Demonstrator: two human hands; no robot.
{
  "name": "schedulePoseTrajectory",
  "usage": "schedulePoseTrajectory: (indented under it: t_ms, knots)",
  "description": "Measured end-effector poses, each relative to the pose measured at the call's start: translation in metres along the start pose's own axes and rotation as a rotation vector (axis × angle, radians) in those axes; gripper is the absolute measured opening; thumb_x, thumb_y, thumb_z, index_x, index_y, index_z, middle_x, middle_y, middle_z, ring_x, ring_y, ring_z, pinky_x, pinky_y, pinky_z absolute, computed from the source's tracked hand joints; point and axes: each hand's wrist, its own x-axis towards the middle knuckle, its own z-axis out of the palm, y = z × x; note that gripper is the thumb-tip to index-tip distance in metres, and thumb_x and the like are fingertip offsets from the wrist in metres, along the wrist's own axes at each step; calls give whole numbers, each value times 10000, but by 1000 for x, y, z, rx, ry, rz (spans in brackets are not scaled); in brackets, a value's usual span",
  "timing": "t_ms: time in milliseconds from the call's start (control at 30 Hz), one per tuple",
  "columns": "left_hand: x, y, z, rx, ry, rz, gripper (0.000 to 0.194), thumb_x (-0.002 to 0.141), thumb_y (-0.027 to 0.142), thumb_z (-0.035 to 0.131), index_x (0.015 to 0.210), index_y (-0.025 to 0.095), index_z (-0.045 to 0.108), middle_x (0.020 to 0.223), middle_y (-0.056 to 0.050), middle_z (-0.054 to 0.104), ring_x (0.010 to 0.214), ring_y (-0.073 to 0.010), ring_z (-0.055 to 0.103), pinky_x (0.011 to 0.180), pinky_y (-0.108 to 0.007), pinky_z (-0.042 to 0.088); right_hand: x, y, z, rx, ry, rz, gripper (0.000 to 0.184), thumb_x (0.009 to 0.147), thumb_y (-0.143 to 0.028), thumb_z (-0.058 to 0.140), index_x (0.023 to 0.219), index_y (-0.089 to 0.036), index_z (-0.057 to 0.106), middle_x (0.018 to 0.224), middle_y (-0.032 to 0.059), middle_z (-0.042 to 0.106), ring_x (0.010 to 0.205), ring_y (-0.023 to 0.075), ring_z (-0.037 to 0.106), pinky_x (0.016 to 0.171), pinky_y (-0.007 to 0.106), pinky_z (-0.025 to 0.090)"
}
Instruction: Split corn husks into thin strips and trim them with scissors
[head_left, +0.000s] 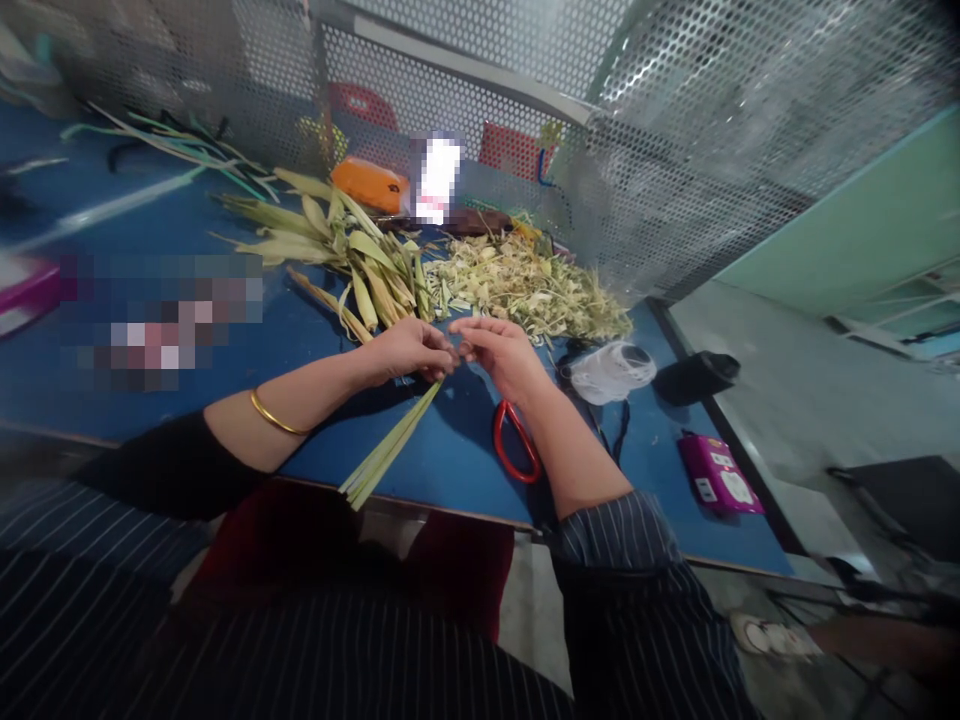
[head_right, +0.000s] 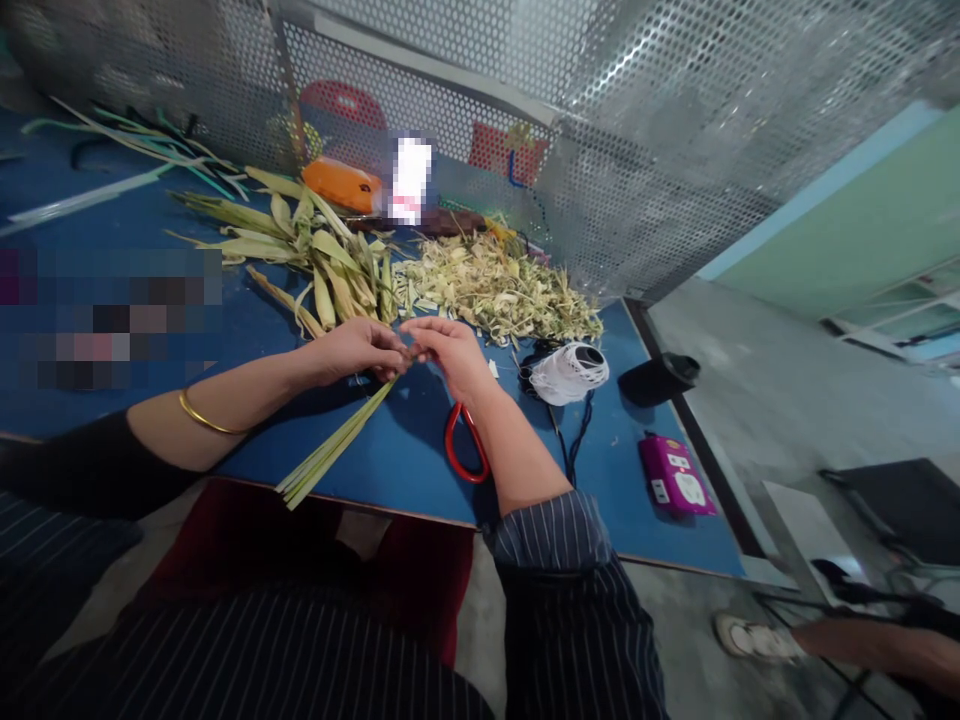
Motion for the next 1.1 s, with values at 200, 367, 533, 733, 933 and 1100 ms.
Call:
schedulePoseTrajectory:
  t_ms: [200, 367, 533, 733, 933, 1100]
  knots:
    - [-1, 4, 4, -33, 20, 100, 120, 813, 225, 653, 760, 124, 616, 683, -28, 636, 538, -69, 564, 544, -197, 458, 0, -9, -11, -244, 16, -117, 346, 665, -178, 625, 1000, -211, 709, 965, 11, 678, 640, 85, 561, 638, 257, 450]
    - [-2, 6, 6, -68, 28, 146, 99, 856, 190, 595, 781, 134, 563, 715, -27, 643, 543, -70, 574, 554, -207, 470, 0, -8, -13, -376, -180, -49, 243, 646, -160, 603, 860, -169, 719, 750, 4, 682, 630, 106, 547, 628, 261, 428]
    - [1, 2, 6, -74, 45, 149, 66, 846, 163, 606, 811, 132, 559, 691, -22, 648, 537, -76, 581, 554, -218, 475, 1, -4, -11, -451, -117, -32, 148, 667, -283, 660, 741, -159, 693, 600, -25, 601, 547, 89, 473, 553, 244, 367]
    - [1, 1, 6, -69, 54, 125, 94, 847, 196, 618, 820, 127, 560, 692, -25, 654, 524, -71, 579, 536, -209, 463, 5, 2, -17, -587, -105, -75, 164, 678, -326, 677, 692, -163, 667, 573, -35, 533, 549, 89, 395, 526, 243, 282]
    - [2, -1, 5, -140, 101, 69, 110, 824, 202, 647, 813, 122, 571, 714, -37, 672, 518, -71, 581, 527, -207, 466, 5, 0, -17, -714, 6, -219, 137, 733, -313, 661, 694, -183, 639, 676, -14, 524, 630, 117, 428, 590, 261, 321]
    - [3, 0, 1, -271, 178, -14, 85, 773, 173, 690, 783, 116, 628, 747, -39, 680, 525, -59, 569, 514, -197, 459, 0, -8, -13, -796, 42, -346, 135, 754, -296, 666, 690, -183, 627, 728, -8, 513, 649, 116, 445, 642, 278, 348]
